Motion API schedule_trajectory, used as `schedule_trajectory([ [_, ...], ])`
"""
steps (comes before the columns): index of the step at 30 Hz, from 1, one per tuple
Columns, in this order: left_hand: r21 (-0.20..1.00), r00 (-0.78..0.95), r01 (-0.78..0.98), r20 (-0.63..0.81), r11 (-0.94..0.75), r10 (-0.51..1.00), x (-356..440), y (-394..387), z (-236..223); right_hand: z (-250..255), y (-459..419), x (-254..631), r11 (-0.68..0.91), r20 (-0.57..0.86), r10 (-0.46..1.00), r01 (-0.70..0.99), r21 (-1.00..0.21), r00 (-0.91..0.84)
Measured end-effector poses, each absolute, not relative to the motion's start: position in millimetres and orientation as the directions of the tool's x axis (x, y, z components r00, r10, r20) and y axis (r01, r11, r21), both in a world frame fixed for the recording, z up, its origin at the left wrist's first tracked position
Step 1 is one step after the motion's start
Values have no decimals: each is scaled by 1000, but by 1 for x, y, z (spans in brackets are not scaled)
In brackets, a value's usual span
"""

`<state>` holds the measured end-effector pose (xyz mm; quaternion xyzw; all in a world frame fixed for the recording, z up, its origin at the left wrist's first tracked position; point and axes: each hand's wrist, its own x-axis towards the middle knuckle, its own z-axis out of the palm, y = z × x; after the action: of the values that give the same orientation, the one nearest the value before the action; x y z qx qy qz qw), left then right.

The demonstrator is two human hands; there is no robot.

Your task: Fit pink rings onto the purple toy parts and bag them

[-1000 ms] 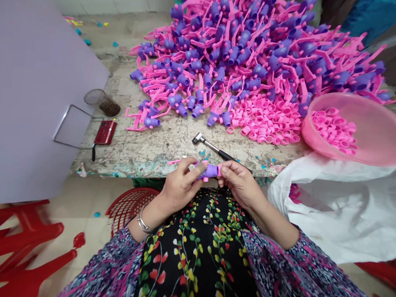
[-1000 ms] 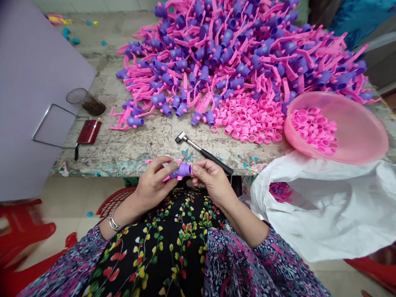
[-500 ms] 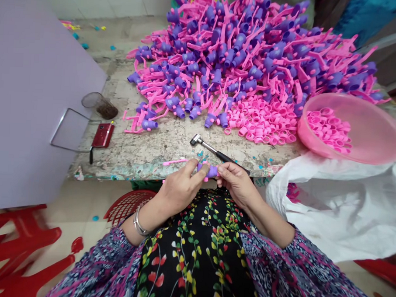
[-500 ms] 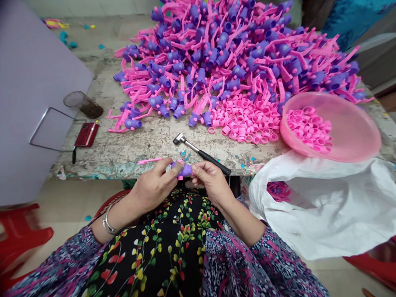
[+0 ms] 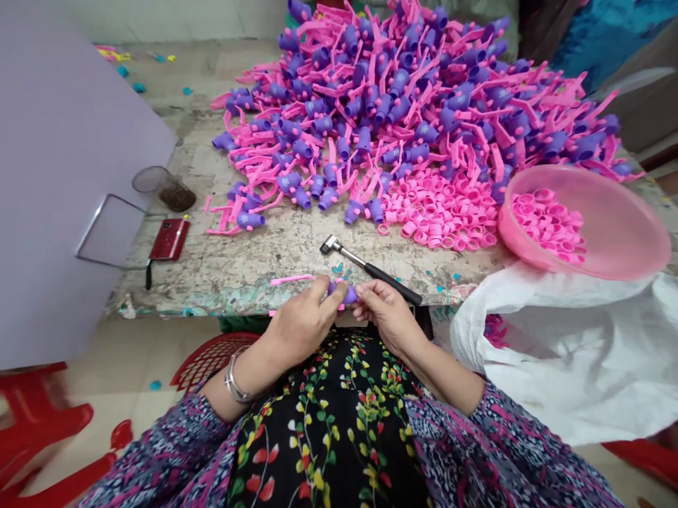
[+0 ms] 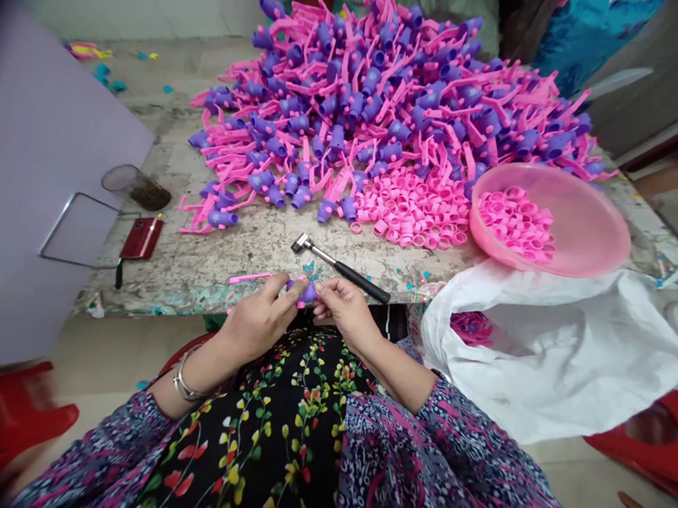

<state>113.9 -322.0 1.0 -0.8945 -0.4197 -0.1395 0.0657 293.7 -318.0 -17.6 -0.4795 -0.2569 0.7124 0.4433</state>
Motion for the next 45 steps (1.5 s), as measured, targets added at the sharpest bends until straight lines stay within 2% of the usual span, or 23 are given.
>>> schedule_trajectory([
  [9,16,593,757,404,-653,697,120,-320,-11,-21,-320,299,-475,-464,876,-386,-791,-129],
  [20,81,533,744,527,-663,662,114,-324,-11,-19,-320,295,-374,-395,918,-405,-834,-34],
  [22,130,502,745,536,-654,679,112,-327,-8,-18,-319,296,-346,-383,924,-403,-847,12],
  [25,280,388,766,517,-579,763,108,-330,-4,-16,-319,299,-279,-326,943,-372,-885,69],
  [28,376,304,790,446,-484,842,106,-328,-3,-13,-323,300,-189,-223,970,-281,-941,94],
  [32,450,369,783,219,-429,903,104,-320,-4,-9,-332,297,-46,-49,998,-84,-995,38],
  [35,599,425,711,54,-370,904,102,-315,-5,-4,-337,297,126,123,991,90,-988,-44],
  [38,778,453,585,-80,-229,888,102,-311,-7,0,-339,298,304,284,951,216,-928,-119],
  [41,903,478,426,-177,-51,860,106,-308,-7,3,-339,300,364,333,930,277,-889,-155],
  [45,965,456,246,-202,95,867,115,-307,-6,9,-338,301,335,297,941,328,-883,-162],
])
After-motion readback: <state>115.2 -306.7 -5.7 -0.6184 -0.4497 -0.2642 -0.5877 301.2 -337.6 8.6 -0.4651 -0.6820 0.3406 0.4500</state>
